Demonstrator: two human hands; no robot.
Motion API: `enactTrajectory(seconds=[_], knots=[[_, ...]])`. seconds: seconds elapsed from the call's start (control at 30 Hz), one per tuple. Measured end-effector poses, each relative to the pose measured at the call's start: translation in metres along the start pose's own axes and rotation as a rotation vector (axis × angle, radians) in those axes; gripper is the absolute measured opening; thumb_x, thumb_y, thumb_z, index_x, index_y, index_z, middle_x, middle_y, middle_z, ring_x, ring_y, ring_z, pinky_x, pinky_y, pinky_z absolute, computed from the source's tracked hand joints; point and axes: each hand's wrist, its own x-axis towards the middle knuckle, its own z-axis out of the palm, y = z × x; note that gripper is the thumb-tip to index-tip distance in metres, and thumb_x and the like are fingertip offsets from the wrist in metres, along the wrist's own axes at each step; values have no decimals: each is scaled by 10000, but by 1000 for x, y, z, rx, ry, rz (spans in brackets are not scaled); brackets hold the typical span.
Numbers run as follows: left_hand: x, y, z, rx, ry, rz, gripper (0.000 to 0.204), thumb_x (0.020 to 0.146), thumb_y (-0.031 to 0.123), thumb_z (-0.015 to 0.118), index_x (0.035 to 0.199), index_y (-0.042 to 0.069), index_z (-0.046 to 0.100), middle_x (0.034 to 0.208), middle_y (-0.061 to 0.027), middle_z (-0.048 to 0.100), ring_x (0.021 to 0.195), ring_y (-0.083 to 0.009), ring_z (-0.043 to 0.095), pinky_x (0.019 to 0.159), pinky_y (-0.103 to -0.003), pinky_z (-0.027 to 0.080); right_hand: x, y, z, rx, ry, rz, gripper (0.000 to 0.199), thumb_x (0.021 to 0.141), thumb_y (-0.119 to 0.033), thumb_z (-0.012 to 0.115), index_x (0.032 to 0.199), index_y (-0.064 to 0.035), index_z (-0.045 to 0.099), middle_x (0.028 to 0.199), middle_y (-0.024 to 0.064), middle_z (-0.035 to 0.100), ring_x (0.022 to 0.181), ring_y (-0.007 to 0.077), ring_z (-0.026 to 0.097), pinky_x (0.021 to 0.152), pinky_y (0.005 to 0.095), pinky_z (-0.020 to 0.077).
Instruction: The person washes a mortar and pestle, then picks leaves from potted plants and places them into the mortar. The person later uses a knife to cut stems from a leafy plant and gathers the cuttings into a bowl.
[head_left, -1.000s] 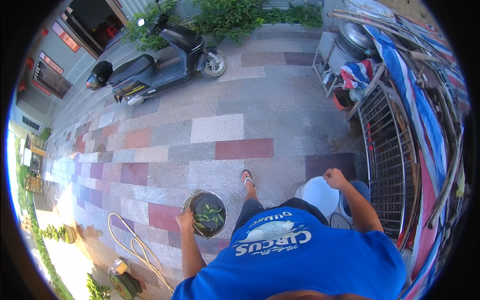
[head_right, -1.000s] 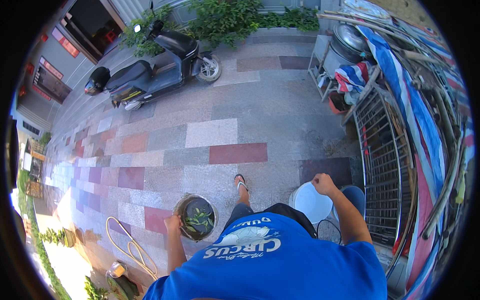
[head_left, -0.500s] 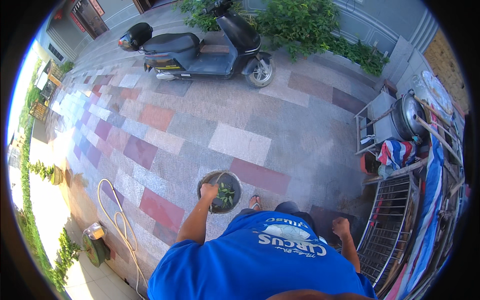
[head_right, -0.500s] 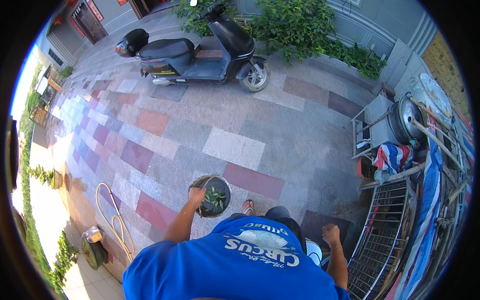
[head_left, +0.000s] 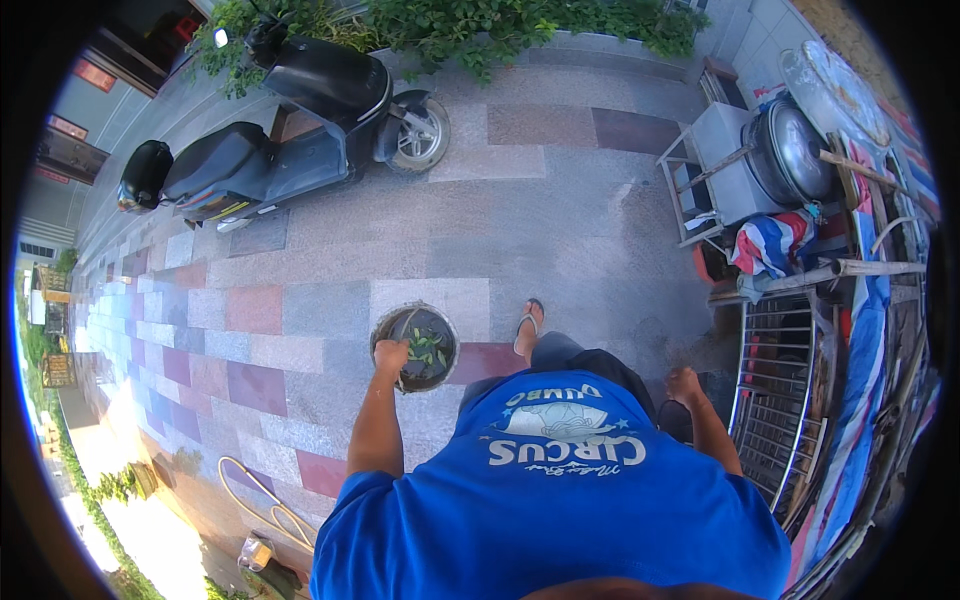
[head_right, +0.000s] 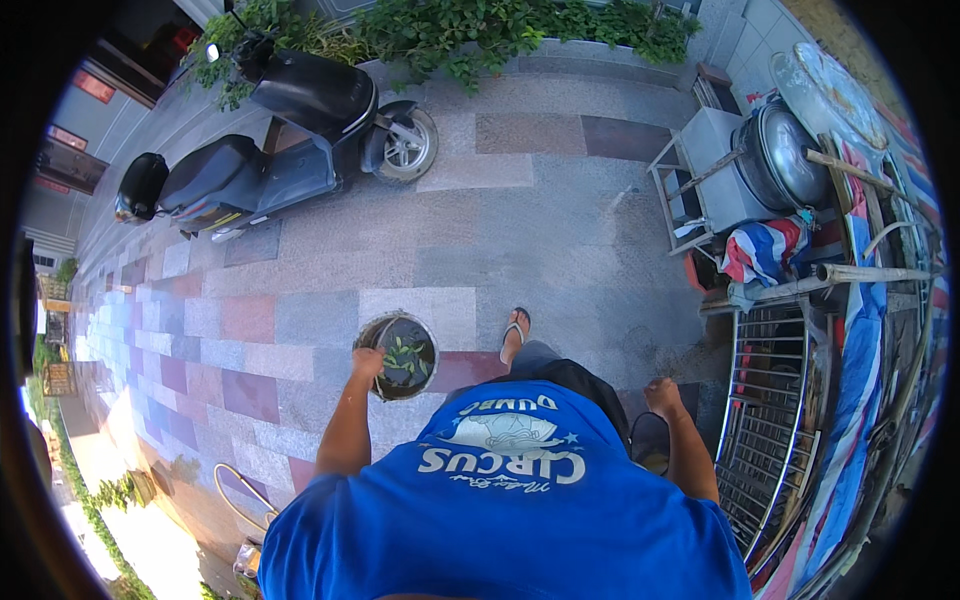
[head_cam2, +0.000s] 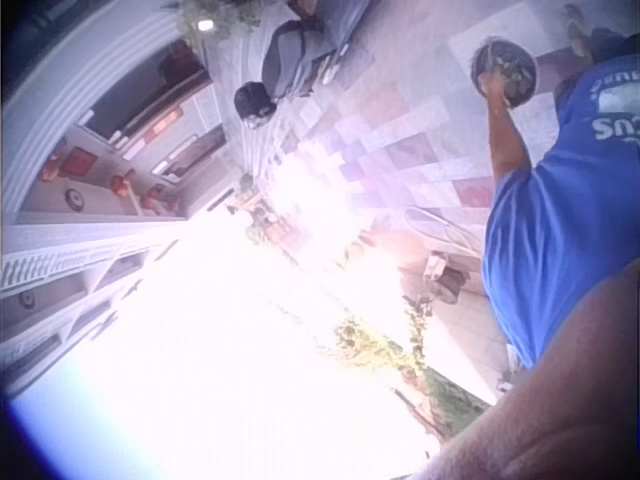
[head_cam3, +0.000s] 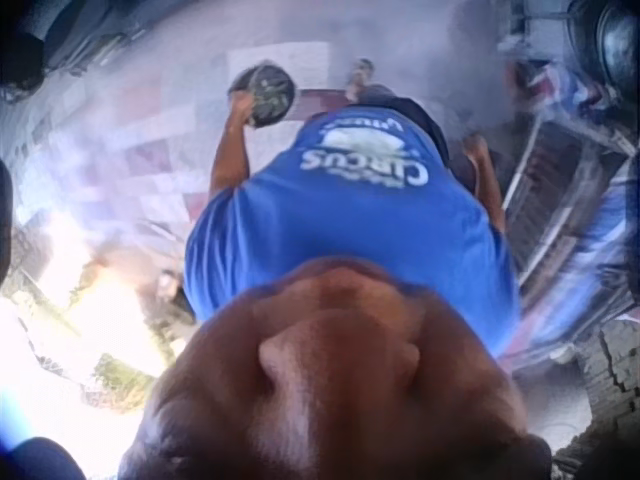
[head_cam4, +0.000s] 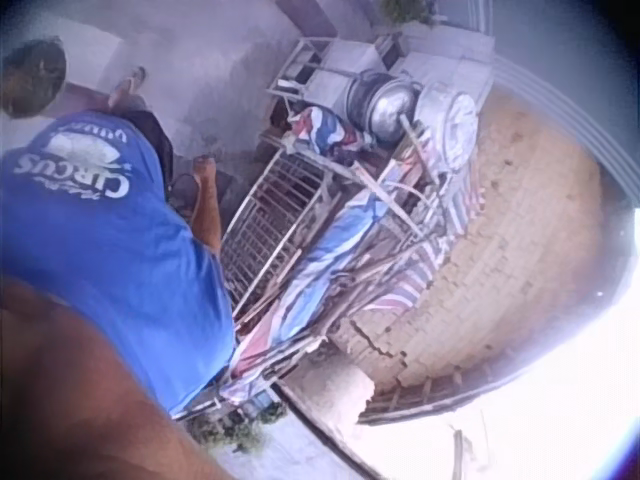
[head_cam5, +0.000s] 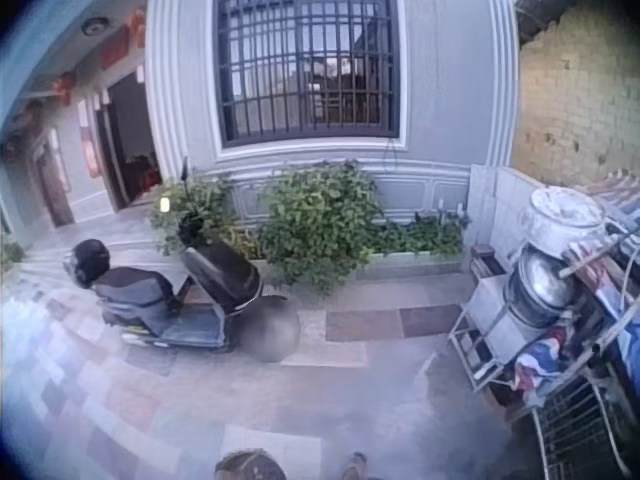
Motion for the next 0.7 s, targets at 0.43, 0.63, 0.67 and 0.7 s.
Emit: enactTrajectory(seconds=[0.43, 0.63, 0.67, 0.7], knots=[[168, 181, 57, 343, -81, 293, 434, 909, 358, 631, 958, -63, 724, 1007, -284, 707, 978, -440, 681, 897, -497, 523, 168, -129, -225, 420, 162, 108, 184, 903, -177, 647, 945, -16, 726, 865, 227, 712, 831, 412, 709, 729, 452, 565], [256, 183, 130, 480, -146, 379, 473, 927, 389, 589, 1044, -55, 701, 1082, -279, 696, 1069, -432, 652, 976, -498, 498, 166, -117, -189, 306, -69, 228, 212, 903, -204, 641, 935, -13, 726, 877, 222, 721, 860, 392, 721, 771, 441, 574], [267, 190, 136, 503, -176, 373, 470, 928, 393, 584, 1038, -49, 702, 1088, -276, 695, 1081, -428, 649, 980, -496, 495, 158, -117, -182, 292, -111, 268, 215, 903, -208, 640, 938, -14, 726, 882, 222, 722, 864, 389, 722, 779, 437, 575], [280, 194, 142, 525, -198, 360, 468, 930, 397, 580, 1032, -43, 703, 1095, -274, 693, 1093, -423, 646, 983, -494, 492, 155, -116, -178, 278, -157, 297, 219, 902, -212, 638, 941, -15, 726, 888, 222, 723, 867, 386, 723, 787, 433, 575]])
